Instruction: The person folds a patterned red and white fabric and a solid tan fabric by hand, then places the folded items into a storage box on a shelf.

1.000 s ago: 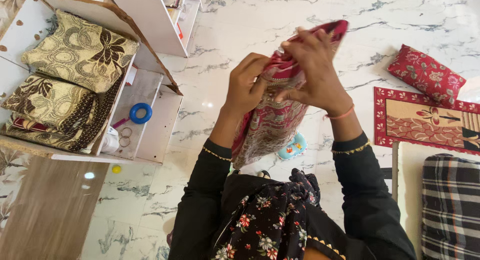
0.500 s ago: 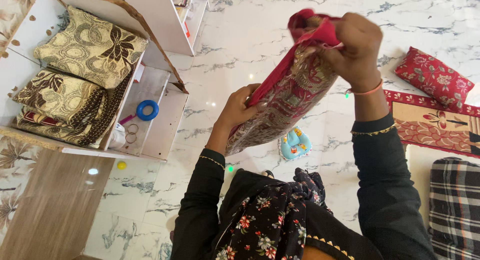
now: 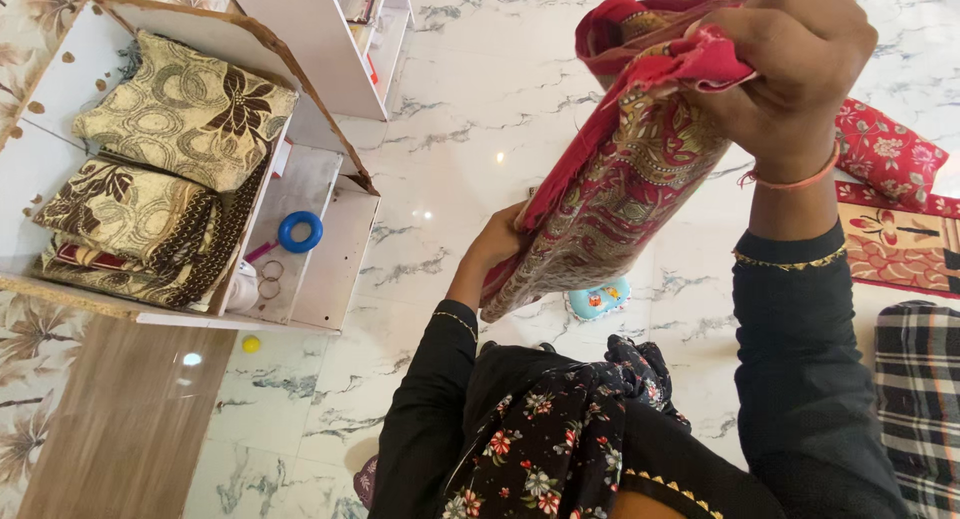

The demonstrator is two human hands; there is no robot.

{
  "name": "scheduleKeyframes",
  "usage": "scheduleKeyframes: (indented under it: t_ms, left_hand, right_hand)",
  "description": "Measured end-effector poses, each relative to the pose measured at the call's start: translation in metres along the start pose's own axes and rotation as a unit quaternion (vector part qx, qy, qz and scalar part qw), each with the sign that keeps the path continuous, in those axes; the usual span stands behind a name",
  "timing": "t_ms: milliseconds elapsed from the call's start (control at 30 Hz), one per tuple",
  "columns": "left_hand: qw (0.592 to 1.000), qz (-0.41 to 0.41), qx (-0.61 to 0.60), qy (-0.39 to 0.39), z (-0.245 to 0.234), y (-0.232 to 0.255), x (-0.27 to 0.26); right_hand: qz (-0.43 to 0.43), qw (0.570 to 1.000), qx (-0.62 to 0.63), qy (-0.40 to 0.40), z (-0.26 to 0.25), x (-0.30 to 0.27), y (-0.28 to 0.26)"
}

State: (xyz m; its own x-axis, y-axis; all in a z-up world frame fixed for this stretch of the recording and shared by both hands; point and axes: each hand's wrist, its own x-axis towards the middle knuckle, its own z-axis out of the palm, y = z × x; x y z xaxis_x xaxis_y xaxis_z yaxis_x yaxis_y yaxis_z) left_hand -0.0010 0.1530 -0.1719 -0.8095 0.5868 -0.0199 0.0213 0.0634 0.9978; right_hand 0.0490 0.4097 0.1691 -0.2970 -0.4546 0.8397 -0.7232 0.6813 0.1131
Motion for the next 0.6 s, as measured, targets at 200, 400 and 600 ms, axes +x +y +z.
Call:
scheduleKeyframes:
  t_ms: [200, 400, 600]
  left_hand:
    - [0.964, 0.122, 0.150, 0.181, -0.002, -0.011, -0.006]
    - [0.855, 0.388, 0.324, 0.115, -0.014, 0.031, -0.037]
    - [0.904, 0.281, 0.275, 0.169, 0.007, 0.058, -0.038]
  right_hand:
    - [0.060, 0.994, -0.085, 0.029, -0.018, -0.022, 0.029]
    - [0.150, 0.981, -0.097, 0.079, -0.026, -0.058, 0.060]
    - [0.189, 0.973, -0.081, 0.100, -0.023, -0.066, 0.069]
